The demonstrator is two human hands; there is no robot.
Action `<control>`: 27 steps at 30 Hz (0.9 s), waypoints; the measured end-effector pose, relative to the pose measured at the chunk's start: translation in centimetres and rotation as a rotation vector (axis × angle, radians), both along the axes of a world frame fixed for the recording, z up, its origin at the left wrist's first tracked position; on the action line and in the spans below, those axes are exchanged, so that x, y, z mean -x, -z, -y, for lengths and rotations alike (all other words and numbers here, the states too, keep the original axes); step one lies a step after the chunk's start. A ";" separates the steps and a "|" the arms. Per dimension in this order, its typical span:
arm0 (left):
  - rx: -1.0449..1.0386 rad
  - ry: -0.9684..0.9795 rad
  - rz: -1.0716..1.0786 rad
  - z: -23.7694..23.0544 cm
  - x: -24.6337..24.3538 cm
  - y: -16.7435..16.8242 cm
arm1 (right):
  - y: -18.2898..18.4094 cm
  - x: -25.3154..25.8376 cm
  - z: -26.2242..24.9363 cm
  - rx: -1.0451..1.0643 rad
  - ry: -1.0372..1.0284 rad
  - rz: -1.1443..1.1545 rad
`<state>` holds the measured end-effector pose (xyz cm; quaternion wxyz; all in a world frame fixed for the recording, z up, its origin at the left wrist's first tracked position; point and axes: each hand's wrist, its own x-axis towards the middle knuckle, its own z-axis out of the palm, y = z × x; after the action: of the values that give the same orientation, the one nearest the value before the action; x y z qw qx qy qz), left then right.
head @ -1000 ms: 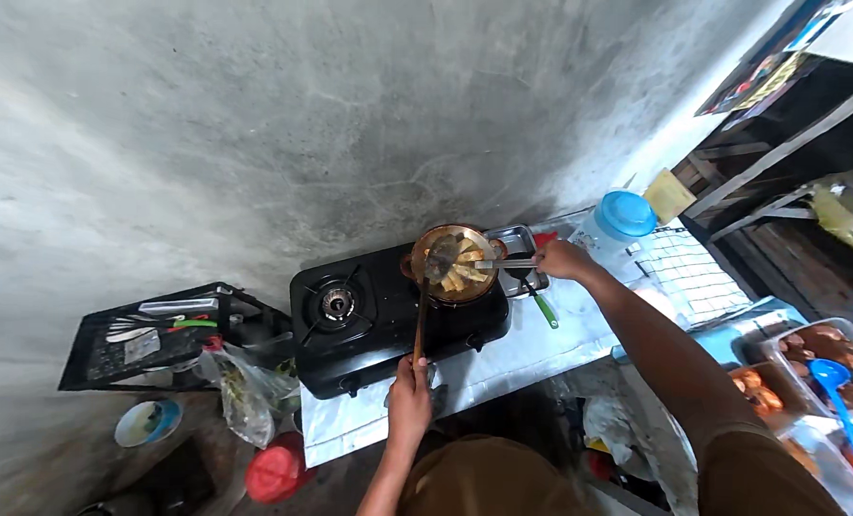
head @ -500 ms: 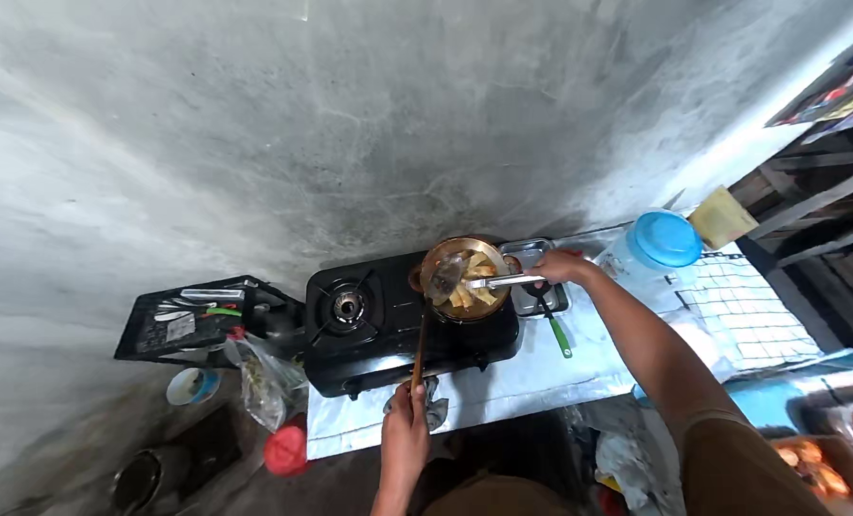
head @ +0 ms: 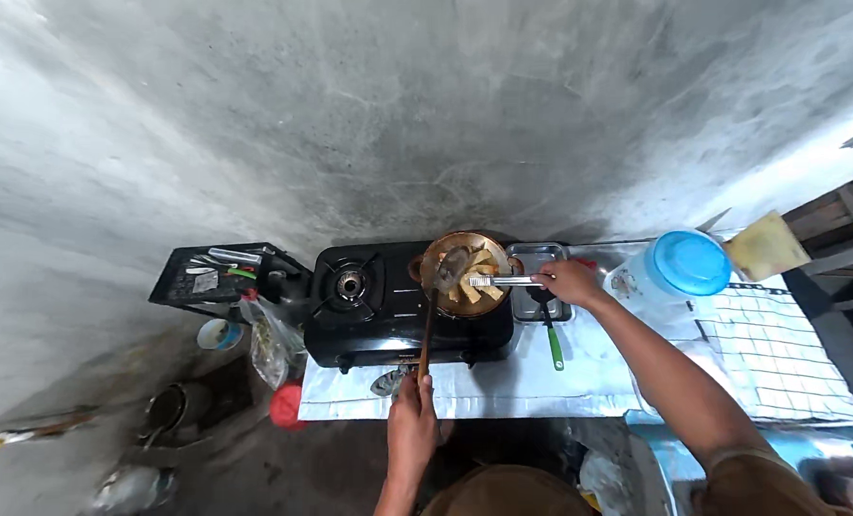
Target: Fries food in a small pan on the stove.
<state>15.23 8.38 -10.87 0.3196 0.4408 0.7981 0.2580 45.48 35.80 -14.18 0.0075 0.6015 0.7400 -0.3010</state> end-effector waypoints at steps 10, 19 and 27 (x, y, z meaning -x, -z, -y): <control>0.089 -0.028 -0.055 -0.7 -1.6 0.0 | 2.1 -1.1 0.6 -0.008 0.030 -0.096; 0.170 -0.015 -0.106 -0.9 -2.2 -0.2 | 4.2 -1.4 1.2 0.115 0.158 -0.248; 0.214 0.013 -0.189 -0.8 -2.2 -0.2 | 4.6 -0.7 3.0 0.222 0.327 -0.405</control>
<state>17.47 9.20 -10.63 0.2898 0.4318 0.8447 0.1265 46.20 32.81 -18.81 -0.1233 0.6360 0.5822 -0.4913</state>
